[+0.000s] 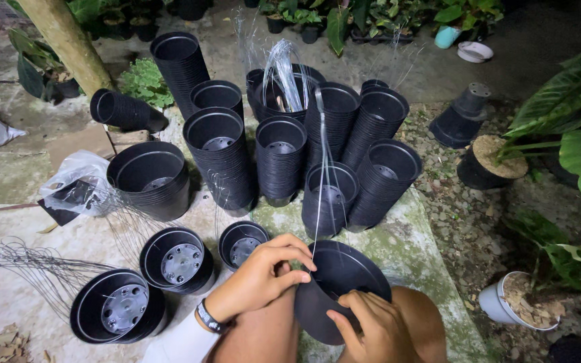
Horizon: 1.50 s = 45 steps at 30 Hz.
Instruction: The person threads metal wire hangers through the drainage holes of black plastic pots and bends the wire to secure them. They repeat this process for multiple pots, stacking the finished ones nearby.
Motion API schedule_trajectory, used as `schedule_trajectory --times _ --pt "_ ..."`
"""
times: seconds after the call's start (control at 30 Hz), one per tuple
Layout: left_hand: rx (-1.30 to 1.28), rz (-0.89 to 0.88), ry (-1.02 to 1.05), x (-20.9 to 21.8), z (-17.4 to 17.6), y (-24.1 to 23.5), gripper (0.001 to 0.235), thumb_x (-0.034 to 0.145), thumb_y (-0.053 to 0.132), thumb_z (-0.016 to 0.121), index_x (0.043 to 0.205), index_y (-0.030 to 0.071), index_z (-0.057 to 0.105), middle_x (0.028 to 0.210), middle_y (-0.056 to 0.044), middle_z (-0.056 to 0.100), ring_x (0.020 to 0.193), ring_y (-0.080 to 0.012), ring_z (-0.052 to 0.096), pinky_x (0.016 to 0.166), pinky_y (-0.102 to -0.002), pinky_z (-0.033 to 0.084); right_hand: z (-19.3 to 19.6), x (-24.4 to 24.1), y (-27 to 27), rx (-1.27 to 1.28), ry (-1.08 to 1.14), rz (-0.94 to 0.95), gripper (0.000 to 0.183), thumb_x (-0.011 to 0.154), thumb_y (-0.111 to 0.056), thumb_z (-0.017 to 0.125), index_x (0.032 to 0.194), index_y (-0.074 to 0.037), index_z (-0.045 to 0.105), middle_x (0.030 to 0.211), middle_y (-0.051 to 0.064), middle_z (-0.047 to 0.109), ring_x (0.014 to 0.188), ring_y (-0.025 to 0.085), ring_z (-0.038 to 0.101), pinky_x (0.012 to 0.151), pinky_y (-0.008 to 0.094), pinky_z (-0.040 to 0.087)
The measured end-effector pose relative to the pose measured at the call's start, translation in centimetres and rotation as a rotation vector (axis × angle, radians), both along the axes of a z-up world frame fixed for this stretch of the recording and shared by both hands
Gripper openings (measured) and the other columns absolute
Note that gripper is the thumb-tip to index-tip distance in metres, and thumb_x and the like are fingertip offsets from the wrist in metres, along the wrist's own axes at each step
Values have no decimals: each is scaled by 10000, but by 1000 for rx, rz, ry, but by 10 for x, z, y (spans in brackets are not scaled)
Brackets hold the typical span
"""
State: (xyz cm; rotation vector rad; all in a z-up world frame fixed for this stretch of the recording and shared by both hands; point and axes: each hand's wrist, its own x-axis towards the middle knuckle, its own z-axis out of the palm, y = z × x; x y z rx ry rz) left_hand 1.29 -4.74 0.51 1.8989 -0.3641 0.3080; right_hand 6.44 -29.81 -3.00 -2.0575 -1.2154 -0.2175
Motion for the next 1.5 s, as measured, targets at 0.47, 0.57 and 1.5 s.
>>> schedule_trajectory --times 0.47,0.57,1.5 --pt "121 -139 -77 -3 2 5 110 883 139 770 961 65 745 971 -49 734 1045 -249 649 962 -370 508 100 195 114 323 676 310 403 1079 -303 403 1335 -25 542 1327 114 662 1218 192 633 983 351 503" --pt "138 -152 -104 -4 0 5 124 881 147 770 972 66 748 1008 -50 743 1083 -258 641 995 -376 503 90 220 141 303 1071 544 492 1087 -369 339 1314 -4 579 1273 159 693 1180 245 669 985 390 517" --pt "20 -334 17 8 -11 36 88 906 58 717 973 13 752 1211 -112 738 1191 -284 699 1017 -389 546 140 120 46 648 522 417 399 1141 -267 533 1051 102 656 919 215 718 850 293 745 829 397 615"
